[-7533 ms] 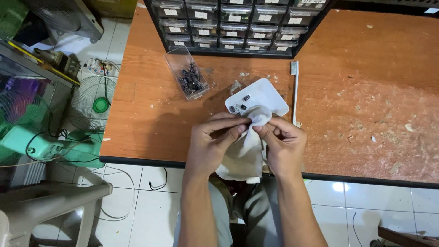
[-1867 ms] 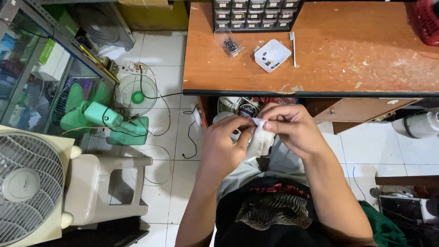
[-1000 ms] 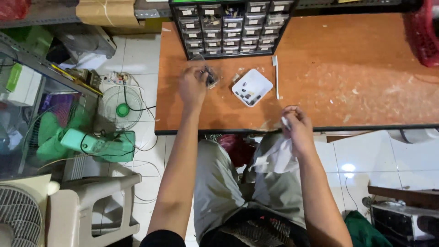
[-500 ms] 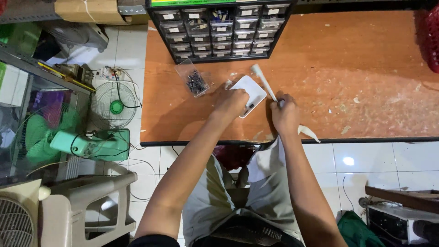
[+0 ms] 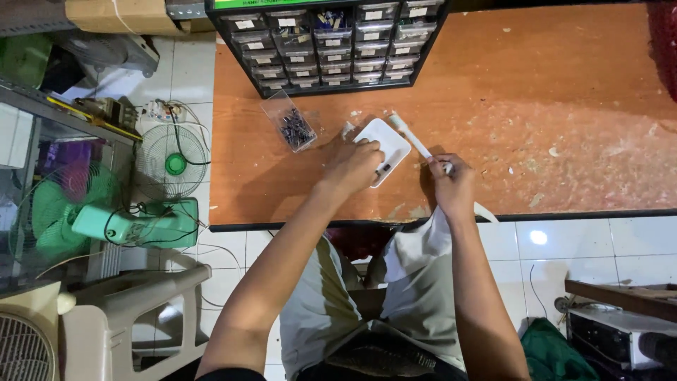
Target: Cleaning small white plastic electronic components using a white cloth and a toothbrush at a repair bench.
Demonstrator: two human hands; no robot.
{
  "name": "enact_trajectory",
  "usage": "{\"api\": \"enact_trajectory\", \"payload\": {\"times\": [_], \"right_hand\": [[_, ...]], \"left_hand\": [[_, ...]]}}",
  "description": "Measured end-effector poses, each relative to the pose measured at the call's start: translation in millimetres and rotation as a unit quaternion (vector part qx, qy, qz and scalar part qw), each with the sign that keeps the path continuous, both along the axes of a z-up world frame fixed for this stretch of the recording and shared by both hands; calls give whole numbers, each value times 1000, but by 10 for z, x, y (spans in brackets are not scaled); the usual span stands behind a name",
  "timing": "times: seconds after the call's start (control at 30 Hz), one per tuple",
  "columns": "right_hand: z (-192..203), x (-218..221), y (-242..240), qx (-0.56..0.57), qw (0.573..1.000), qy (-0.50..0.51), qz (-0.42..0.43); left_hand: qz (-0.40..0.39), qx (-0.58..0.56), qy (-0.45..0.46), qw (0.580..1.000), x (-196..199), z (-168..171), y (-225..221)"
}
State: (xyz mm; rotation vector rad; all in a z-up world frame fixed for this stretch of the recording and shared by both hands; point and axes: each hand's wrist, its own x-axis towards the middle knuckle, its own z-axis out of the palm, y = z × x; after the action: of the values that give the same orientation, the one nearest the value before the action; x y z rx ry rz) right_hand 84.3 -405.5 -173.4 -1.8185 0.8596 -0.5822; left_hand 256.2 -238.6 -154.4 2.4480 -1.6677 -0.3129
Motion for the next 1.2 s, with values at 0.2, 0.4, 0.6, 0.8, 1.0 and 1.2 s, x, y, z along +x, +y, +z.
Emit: {"api": "enact_trajectory", "payload": {"times": [0.2, 0.4, 0.6, 0.8, 1.0, 1.2], "right_hand": [[-242, 42, 23, 123, 991, -50, -2], [338, -211, 169, 224, 964, -135, -54], [844, -505, 612, 265, 951, -154, -41], [1304, -697, 1214, 260, 944, -198, 44], [1123, -909, 1400, 351, 901, -246, 64], [1384, -1000, 1599, 251, 932, -238, 111]], "left_hand": [[32, -2, 12, 999, 37, -79, -101], [117, -305, 337, 883, -39, 831, 388], [208, -519, 558, 614, -468, 831, 706], [239, -536, 622, 518, -1064, 1236, 941], [293, -518, 532, 602, -1313, 1330, 1166], [251, -565, 470, 630, -1409, 1364, 1390]]}}
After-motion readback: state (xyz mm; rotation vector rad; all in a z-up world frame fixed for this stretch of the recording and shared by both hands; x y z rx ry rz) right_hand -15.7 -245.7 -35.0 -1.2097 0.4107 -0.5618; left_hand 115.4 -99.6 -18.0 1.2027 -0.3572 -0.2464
